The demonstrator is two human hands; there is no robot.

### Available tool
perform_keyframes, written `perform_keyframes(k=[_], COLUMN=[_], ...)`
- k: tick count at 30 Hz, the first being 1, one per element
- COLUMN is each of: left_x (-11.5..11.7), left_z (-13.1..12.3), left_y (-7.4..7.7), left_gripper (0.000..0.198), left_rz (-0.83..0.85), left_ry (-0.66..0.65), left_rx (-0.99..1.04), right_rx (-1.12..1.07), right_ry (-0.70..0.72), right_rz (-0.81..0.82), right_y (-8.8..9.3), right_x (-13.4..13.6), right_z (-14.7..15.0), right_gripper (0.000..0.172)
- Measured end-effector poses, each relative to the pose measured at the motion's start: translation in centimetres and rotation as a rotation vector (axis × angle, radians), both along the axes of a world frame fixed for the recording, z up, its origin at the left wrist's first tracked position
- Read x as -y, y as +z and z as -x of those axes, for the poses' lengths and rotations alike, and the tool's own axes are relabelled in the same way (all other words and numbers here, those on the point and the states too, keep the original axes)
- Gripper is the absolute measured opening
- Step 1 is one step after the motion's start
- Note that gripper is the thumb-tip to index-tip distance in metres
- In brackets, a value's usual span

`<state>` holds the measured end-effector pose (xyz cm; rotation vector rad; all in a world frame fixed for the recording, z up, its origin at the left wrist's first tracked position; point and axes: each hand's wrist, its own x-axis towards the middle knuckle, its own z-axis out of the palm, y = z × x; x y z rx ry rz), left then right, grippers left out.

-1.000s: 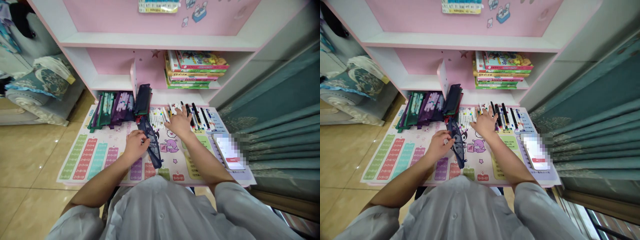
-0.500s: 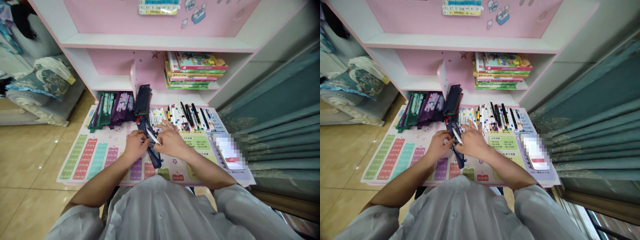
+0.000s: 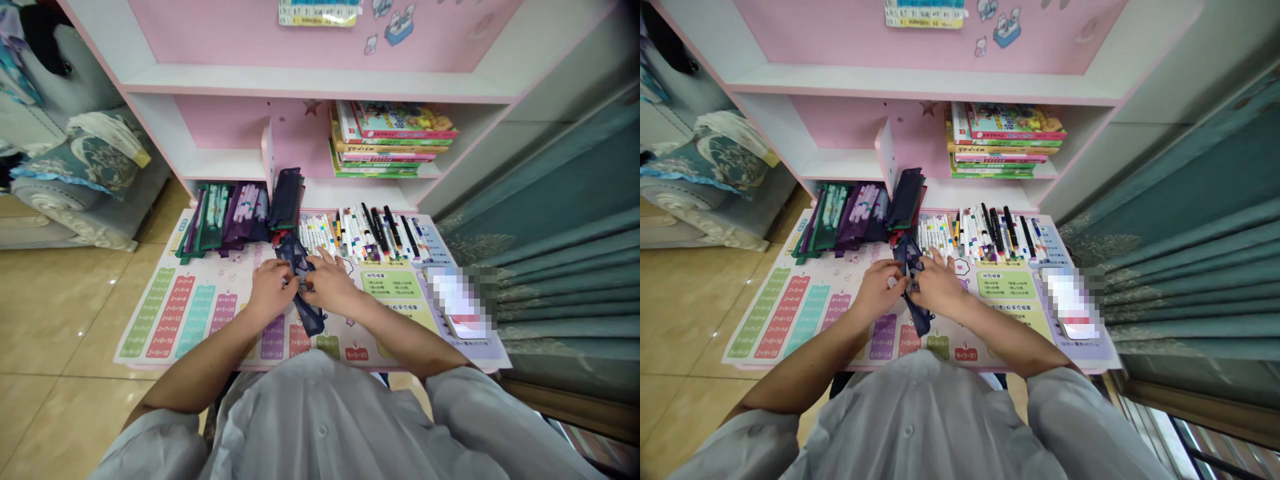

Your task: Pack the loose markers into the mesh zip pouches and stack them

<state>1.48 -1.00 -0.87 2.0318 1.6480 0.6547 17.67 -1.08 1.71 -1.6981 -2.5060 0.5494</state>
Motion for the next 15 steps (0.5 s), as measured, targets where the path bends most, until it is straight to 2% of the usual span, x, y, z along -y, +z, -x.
perform_keyframes(k=[3,8,15], left_x=[0.0,0.1,0.0], left_z=[0.0,0.0,0.1], left_y=[0.1,0.1,-0.2], left_gripper=[0.019,0.020,0.020], left_rz=[0.000,-0.003,-0.012], left_ry=[-0.005,-0.009,-0.007], left_rx=[-0.003,-0.005,-0.013], right_rx=[-0.066,-0.088,0.017], right_ry=[-0.093,-0.370,-0.380], right_rz=[-0.076,-0.280,-0.333], right_y=[-0.6,-2.5,-5.9], right_x=[-1.9,-5.5,-7.0], right_z=[-1.0,-3.2,-3.4], right_gripper=[0.018,0.016,0.026])
